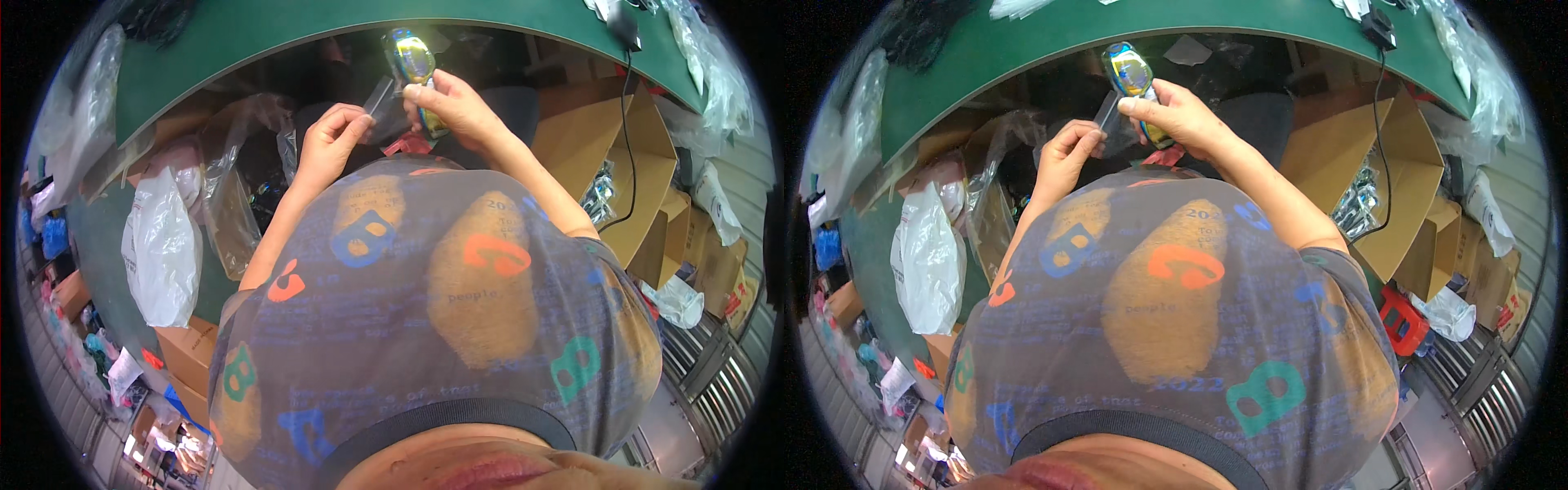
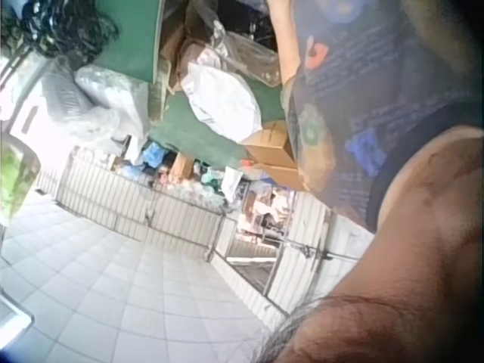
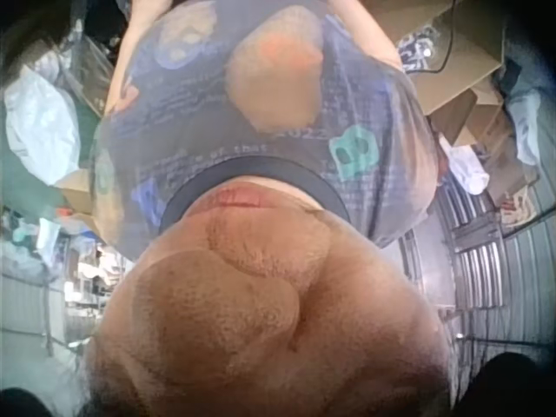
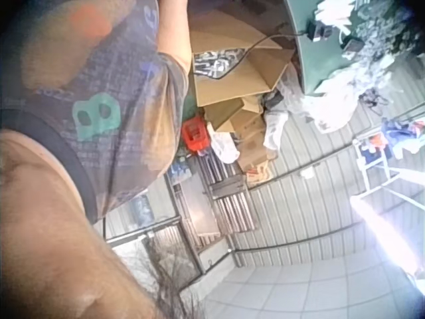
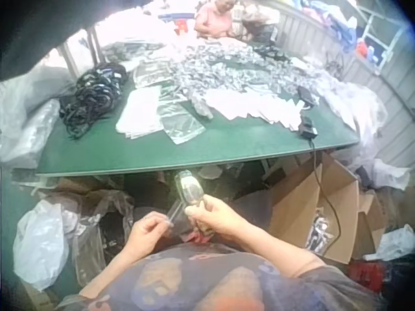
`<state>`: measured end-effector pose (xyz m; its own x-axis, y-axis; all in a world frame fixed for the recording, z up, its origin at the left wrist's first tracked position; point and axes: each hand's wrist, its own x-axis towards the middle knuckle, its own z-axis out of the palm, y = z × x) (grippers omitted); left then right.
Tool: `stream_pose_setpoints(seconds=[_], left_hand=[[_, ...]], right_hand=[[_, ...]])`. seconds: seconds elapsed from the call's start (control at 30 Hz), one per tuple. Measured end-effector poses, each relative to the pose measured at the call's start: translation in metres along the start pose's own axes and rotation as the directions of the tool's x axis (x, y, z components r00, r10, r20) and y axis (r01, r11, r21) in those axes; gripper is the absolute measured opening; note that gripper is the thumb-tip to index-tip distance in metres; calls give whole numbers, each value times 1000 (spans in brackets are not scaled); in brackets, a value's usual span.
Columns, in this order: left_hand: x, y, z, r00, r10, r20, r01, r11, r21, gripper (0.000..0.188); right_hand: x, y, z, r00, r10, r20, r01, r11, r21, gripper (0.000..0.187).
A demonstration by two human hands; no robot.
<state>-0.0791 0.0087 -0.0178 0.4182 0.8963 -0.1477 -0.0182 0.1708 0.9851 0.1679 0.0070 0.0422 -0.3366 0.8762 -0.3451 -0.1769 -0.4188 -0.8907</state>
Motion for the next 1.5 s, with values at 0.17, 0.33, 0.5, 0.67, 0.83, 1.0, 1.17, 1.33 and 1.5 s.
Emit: stream_pose_setpoints(seconds=[0.17, 0.33, 0.5, 0.67, 0.83, 1.0, 1.17, 1.33, 1.5], left_hand=[[-1, 11, 13, 997, -71, -3, 70, 990, -122, 15], [2, 0, 10, 994, -108, 15, 109, 986, -123, 15], [6, -1, 11, 997, 48, -59, -45, 998, 50, 17], [7, -1, 11, 992, -111, -56, 104, 988, -115, 18], [5, -6, 9, 992, -109, -61, 101, 988, -118, 15], [3, -1, 11, 989, -112, -94, 103, 990, -100, 12], [0, 13, 18, 949, 295, -108, -214, 859, 465, 13], [3, 15, 20, 918, 396, -25, -342, 821, 457, 12], [2, 13, 22, 923, 386, 8, -349, 826, 443, 10]], right_hand=[[7, 22, -2, 998, 37, -60, -35, 999, 33, 30], [5, 33, -1, 998, 9, -57, -6, 999, 38, 40], [-4, 29, 3, 997, 70, -24, -71, 997, -26, 35], [-4, 31, 7, 1000, -12, -9, 12, 1000, -15, 30], [-7, 32, 10, 1000, -27, 3, 27, 1000, -15, 28], [-6, 36, 11, 1000, -2, -5, 2, 1000, -15, 30], [-6, 21, 18, 990, 68, -121, -70, 997, -18, 35], [2, 34, 18, 990, -71, -122, 63, 996, -69, 37], [3, 33, 14, 993, -42, -113, 11, 963, -269, 37]])
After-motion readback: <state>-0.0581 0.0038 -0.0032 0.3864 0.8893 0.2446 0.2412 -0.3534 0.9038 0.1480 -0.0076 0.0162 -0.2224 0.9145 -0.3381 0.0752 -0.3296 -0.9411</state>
